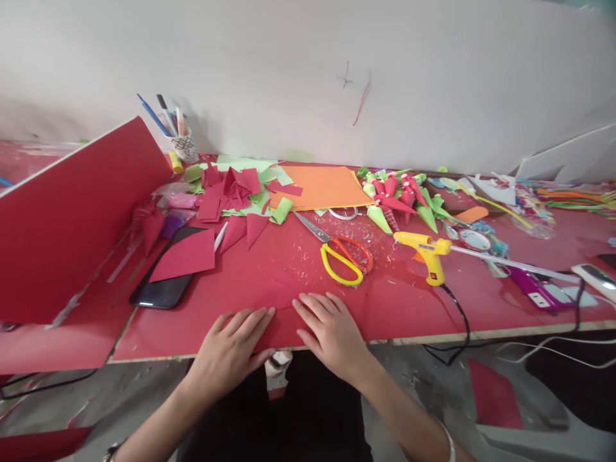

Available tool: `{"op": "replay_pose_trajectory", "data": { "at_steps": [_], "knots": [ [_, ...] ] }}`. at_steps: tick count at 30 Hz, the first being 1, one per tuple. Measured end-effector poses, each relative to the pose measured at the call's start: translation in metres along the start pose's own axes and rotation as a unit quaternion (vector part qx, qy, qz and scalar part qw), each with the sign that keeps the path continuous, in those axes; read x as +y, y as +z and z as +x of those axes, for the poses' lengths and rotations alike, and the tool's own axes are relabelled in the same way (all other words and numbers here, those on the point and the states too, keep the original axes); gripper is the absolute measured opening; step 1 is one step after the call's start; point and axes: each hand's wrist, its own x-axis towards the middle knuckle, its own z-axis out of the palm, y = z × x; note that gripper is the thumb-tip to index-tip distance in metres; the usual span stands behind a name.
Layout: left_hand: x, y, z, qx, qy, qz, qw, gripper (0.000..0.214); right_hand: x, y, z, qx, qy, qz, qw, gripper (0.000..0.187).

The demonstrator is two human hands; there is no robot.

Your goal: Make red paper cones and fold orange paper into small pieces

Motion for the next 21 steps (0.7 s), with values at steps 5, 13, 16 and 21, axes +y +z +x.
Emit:
{"op": "replay_pose_trajectory", "data": {
  "at_steps": [5,13,16,21],
  "knots": [
    [-0.011,-0.002,-0.007,-0.008,-0.007,-0.011,1.000,0.046,0.010,-0.006,-0.007,0.004,0.024,-0.005,1.000,0.037],
    [-0.012,-0.002,-0.007,-0.005,-0.010,-0.031,0.999,0.041,0.028,-0.011,-0.016,0.047,0.034,-0.025,0.998,0.031],
    [-0.015,-0.004,-0.006,-0.009,-0.007,-0.043,0.999,0.039,0.032,-0.016,-0.013,0.052,0.041,0.002,0.998,0.028],
    [-0.029,-0.012,0.000,-0.034,0.019,-0.108,0.993,0.032,0.030,-0.023,0.004,0.018,-0.003,0.122,0.992,0.043]
  ]
}}
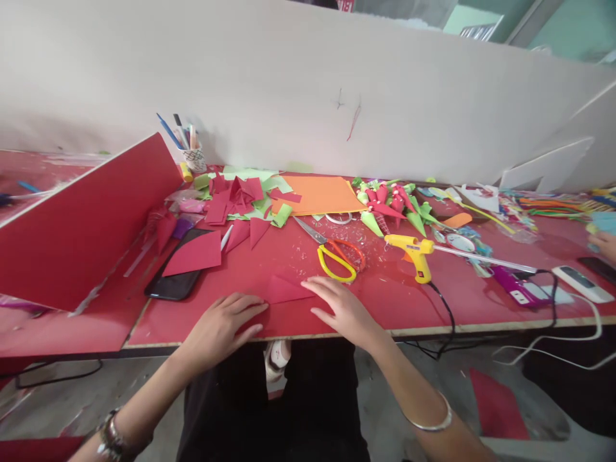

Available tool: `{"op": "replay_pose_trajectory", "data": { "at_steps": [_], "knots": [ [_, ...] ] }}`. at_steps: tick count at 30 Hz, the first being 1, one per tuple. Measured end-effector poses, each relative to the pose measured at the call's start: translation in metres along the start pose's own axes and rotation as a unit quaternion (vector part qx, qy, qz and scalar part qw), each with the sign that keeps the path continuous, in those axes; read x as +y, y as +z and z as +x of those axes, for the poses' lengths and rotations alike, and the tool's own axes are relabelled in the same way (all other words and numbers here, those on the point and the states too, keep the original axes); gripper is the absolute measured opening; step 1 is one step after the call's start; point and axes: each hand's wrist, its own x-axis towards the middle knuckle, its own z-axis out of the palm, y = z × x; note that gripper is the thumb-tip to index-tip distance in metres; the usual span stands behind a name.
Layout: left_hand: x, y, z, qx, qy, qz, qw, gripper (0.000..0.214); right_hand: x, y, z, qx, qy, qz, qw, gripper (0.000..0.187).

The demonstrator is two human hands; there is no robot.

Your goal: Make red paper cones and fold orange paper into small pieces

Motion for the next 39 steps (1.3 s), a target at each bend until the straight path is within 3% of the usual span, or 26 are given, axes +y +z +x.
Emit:
{"op": "replay_pose_trajectory", "data": {
  "at_steps": [5,13,19,23,26,27,31,33,39],
  "knots": [
    [-0.002,-0.002,0.012,0.026,-0.035,0.004,0.999,0.027,0.001,0.012,0.017,-0.018,0.007,0.056,0.998,0.031],
    [0.034,0.004,0.044,0.072,-0.043,0.069,0.994,0.035,-0.011,0.028,0.028,0.023,0.079,0.025,0.996,0.005],
    [0.041,0.007,0.055,0.095,-0.041,0.097,0.990,0.020,-0.030,0.026,0.031,0.079,0.122,0.188,0.971,0.008],
    [0.035,0.004,0.055,0.062,-0.049,0.085,0.993,0.011,-0.036,0.012,0.026,0.099,0.034,0.209,0.972,0.010],
    [0.025,0.002,0.053,0.049,-0.013,0.046,0.998,0.012,-0.026,0.005,0.019,0.082,-0.050,0.098,0.991,0.040],
    [0.021,0.002,0.052,0.043,0.007,0.030,0.999,0.014,-0.021,0.006,0.016,0.074,-0.070,0.049,0.994,0.042],
    [0.009,0.003,0.050,0.003,0.065,-0.048,0.997,0.022,-0.005,0.018,0.011,0.066,-0.120,-0.069,0.988,0.020],
    [0.005,0.003,0.046,-0.010,0.084,-0.077,0.993,0.025,-0.002,0.024,0.011,0.049,-0.144,-0.087,0.985,0.021],
    [0.009,0.002,0.030,-0.008,0.064,-0.072,0.995,0.029,-0.004,0.025,0.014,-0.011,-0.124,-0.036,0.992,0.021]
  ]
}}
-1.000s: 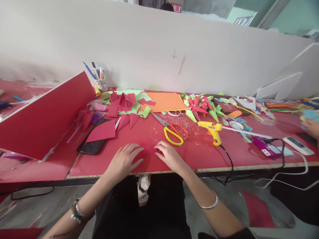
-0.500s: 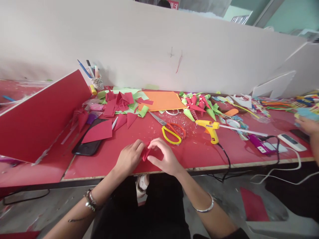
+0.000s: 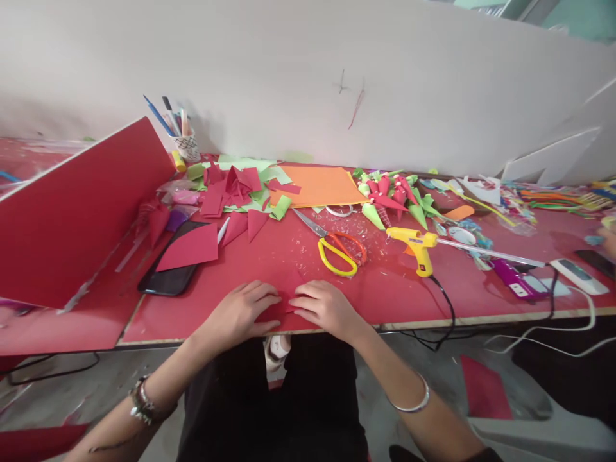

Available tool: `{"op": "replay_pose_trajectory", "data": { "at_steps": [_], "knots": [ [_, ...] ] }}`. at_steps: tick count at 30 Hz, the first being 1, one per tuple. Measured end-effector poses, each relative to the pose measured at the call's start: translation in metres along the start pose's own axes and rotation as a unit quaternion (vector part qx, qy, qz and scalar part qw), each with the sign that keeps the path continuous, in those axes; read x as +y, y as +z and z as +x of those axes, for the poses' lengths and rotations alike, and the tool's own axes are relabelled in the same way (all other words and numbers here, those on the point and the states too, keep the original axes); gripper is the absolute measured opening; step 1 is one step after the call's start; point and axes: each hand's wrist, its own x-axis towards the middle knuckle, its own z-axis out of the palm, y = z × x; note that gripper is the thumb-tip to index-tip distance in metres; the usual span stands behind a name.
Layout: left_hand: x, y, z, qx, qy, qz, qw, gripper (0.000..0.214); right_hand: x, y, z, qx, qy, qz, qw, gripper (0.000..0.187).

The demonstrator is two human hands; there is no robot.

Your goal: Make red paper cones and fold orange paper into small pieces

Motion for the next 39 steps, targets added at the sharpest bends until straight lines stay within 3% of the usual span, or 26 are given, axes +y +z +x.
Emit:
{"op": "replay_pose_trajectory", "data": {
  "at_steps": [7,10,17,21,27,39],
  "knots": [
    [0.015,0.014,-0.002,0.052,-0.079,-0.013,0.995,0.022,0.000,0.000,0.009,0.016,0.062,0.097,0.993,0.018],
    [0.015,0.018,0.001,0.075,-0.090,-0.023,0.993,0.014,0.000,0.001,0.011,0.022,0.074,0.119,0.990,0.018],
    [0.011,0.019,-0.002,0.087,-0.095,0.013,0.992,0.023,0.001,-0.003,0.010,0.019,0.092,0.163,0.982,0.014],
    [0.012,0.016,-0.003,0.096,-0.113,0.054,0.987,0.023,0.000,-0.001,0.012,0.027,0.113,0.166,0.979,0.014],
    [0.017,0.016,-0.001,0.093,-0.173,0.029,0.980,0.027,0.001,0.002,0.016,0.041,0.153,0.137,0.978,0.014],
    [0.019,0.021,-0.002,0.115,-0.208,-0.038,0.971,0.025,0.007,0.006,0.021,0.009,0.138,0.069,0.988,0.016]
  ]
}}
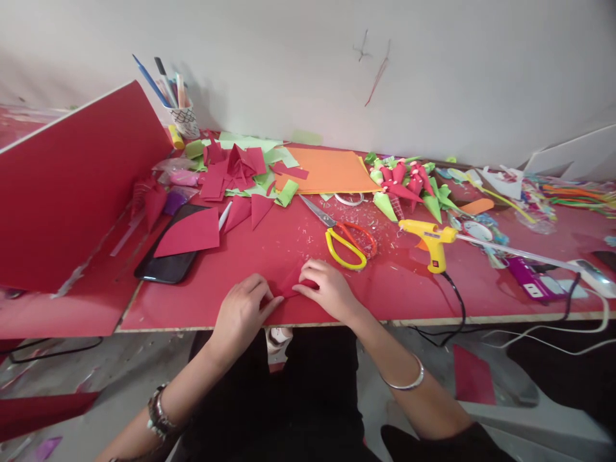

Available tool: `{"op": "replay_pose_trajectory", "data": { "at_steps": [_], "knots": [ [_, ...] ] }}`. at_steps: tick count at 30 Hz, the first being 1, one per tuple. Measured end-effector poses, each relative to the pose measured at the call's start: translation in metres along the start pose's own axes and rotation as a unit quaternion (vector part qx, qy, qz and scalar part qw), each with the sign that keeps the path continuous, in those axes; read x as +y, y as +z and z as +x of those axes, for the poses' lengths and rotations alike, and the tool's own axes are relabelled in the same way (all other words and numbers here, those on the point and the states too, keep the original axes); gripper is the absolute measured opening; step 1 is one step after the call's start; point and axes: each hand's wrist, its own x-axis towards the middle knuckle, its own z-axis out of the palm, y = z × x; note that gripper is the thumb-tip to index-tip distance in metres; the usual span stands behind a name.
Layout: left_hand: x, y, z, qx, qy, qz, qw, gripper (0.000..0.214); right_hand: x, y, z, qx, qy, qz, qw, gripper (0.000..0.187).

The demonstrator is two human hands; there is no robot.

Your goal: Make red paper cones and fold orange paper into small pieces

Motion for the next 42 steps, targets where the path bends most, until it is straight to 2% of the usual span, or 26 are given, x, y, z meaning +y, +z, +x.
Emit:
{"op": "replay_pose_trajectory", "data": {
  "at_steps": [13,24,31,34,37,42],
  "knots": [
    [-0.006,-0.012,-0.001,-0.033,-0.032,0.023,0.999,0.016,0.003,0.003,0.002,0.003,-0.010,-0.034,0.999,0.016],
    [-0.008,-0.007,0.010,-0.012,-0.033,0.100,0.994,0.030,0.003,0.004,0.001,0.008,-0.019,-0.044,0.999,0.014],
    [-0.012,-0.013,0.014,-0.055,-0.025,0.082,0.995,0.018,0.004,0.005,0.001,0.007,-0.019,-0.046,0.999,0.013],
    [-0.014,-0.016,0.015,-0.079,0.006,0.081,0.994,0.013,0.002,0.005,0.000,0.009,-0.018,-0.071,0.997,0.014],
    [-0.014,-0.021,0.014,-0.090,0.062,0.123,0.986,0.022,0.000,0.004,0.001,0.005,-0.023,-0.100,0.995,0.016],
    [-0.003,-0.020,0.004,-0.127,0.257,0.174,0.942,0.037,-0.002,0.003,0.001,0.000,-0.023,-0.107,0.994,0.017]
  ]
}}
